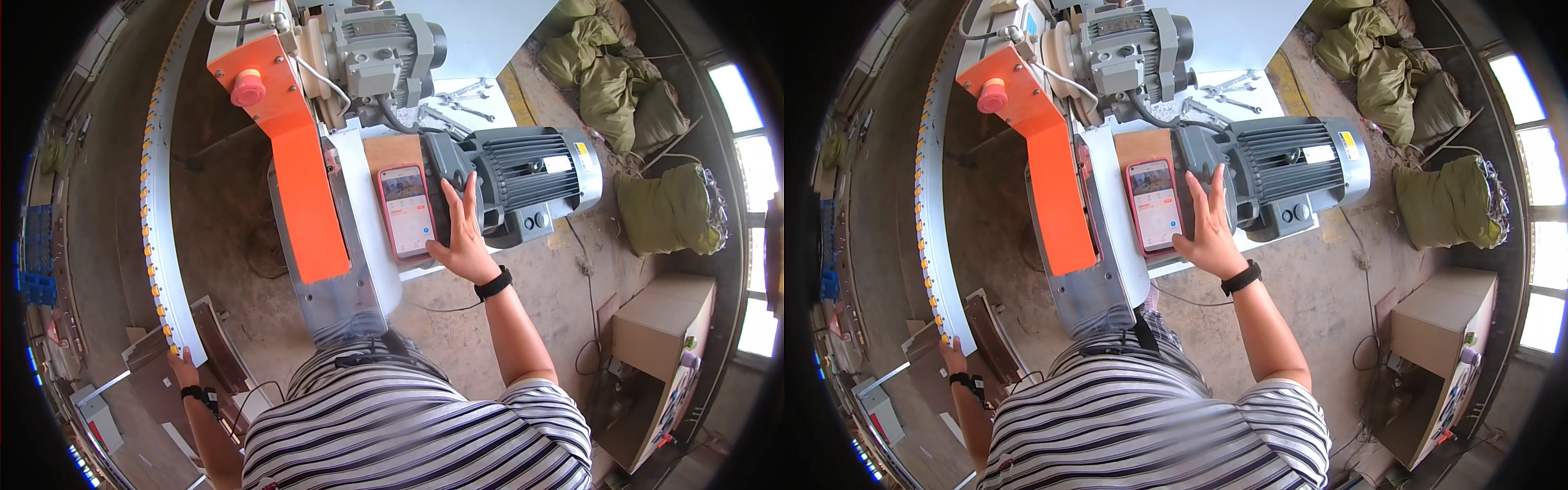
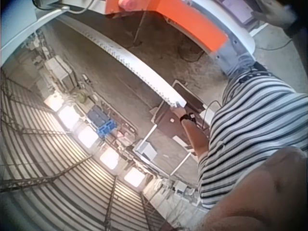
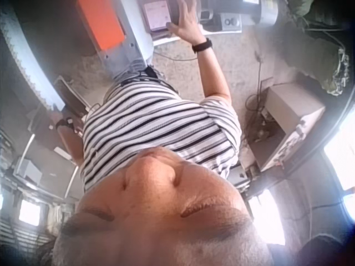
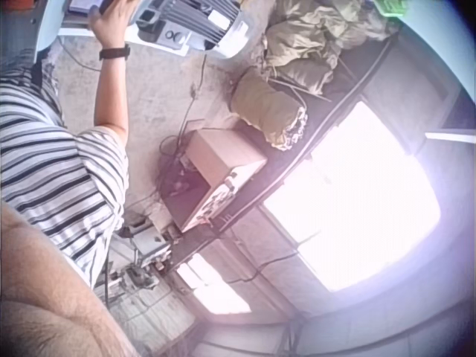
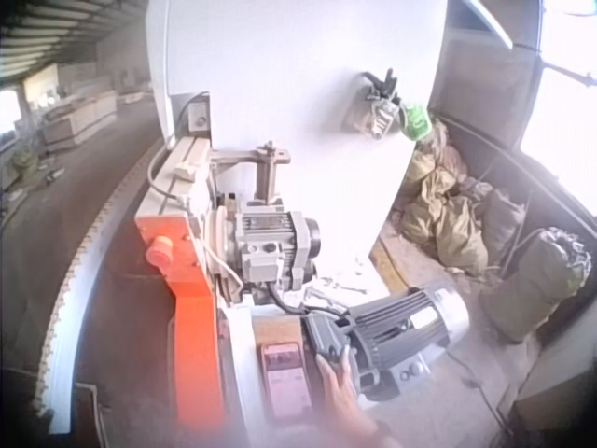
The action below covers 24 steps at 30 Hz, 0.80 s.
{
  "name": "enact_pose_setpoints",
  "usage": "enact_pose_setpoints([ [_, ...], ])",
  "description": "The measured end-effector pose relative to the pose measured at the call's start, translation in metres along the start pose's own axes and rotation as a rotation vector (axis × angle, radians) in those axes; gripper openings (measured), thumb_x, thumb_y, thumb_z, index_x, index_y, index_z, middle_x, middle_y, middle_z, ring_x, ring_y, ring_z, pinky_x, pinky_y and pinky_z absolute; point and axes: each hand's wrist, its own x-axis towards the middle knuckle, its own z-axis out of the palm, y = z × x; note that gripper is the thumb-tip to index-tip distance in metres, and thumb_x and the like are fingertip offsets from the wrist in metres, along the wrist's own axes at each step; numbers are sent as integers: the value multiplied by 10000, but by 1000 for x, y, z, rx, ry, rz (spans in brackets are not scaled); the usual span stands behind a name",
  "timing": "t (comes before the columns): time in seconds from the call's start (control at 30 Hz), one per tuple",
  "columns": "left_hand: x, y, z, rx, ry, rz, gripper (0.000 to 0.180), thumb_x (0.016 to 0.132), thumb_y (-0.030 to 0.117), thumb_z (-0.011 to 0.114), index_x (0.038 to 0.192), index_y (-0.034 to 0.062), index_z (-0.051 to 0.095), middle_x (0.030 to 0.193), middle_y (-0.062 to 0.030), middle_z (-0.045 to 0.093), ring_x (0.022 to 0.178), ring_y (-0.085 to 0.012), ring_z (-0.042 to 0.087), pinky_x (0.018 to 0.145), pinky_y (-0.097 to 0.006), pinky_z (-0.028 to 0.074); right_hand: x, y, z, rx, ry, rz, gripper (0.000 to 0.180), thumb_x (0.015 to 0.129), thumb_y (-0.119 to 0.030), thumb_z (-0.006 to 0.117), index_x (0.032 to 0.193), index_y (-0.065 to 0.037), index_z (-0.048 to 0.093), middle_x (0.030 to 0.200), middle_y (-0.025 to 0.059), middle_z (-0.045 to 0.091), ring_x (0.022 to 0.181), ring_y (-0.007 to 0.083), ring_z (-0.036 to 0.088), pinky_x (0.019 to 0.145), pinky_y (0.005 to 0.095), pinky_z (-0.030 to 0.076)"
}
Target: Operating an edge banding machine to apply veneer to the edges of wood panels.
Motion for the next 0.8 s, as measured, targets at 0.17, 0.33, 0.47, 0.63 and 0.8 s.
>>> enact_pose_setpoints([
  [0.17, -1, 6, -1, -25, -15, -14, 482, 856, 226, 516, 1190, -60, 319, 1142, -270, 407, 1047, -404, 412, 901, -423, 327, -1, 0, -1, -14, 6, -14, 879, 601, -96, 641, 1348, -72, 180, 1379, 288, -92, 1296, 415, -62, 1041, 430, 137],
  [0.33, -3, 12, 2, -11, 27, -23, 479, 853, 220, 520, 1189, -58, 320, 1143, -271, 406, 1045, -404, 414, 898, -420, 330, -2, 1, 0, -5, 4, -10, 882, 601, -103, 645, 1349, -72, 178, 1377, 292, -95, 1296, 416, -55, 1040, 427, 143],
  [0.47, -2, 4, 4, -13, 62, -4, 475, 847, 211, 530, 1185, -54, 326, 1135, -271, 410, 1032, -405, 421, 892, -425, 333, -2, 1, 0, 4, 6, -17, 888, 598, -104, 648, 1350, -73, 176, 1377, 292, -98, 1297, 414, -48, 1040, 425, 148],
  [0.63, 0, -3, 9, 3, 92, 27, 460, 842, 196, 538, 1173, -51, 337, 1115, -269, 420, 1019, -406, 426, 887, -431, 336, -2, 2, -1, -10, 11, -31, 897, 591, -102, 653, 1350, -77, 176, 1375, 293, -98, 1297, 417, -46, 1040, 426, 149],
  [0.8, 0, -5, 10, 7, 106, 20, 454, 842, 198, 536, 1169, -48, 339, 1109, -270, 423, 1024, -413, 421, 890, -432, 334, -2, 0, -2, 0, 1, -26, 901, 587, -106, 660, 1349, -80, 179, 1373, 298, -97, 1296, 418, -46, 1039, 428, 149],
])
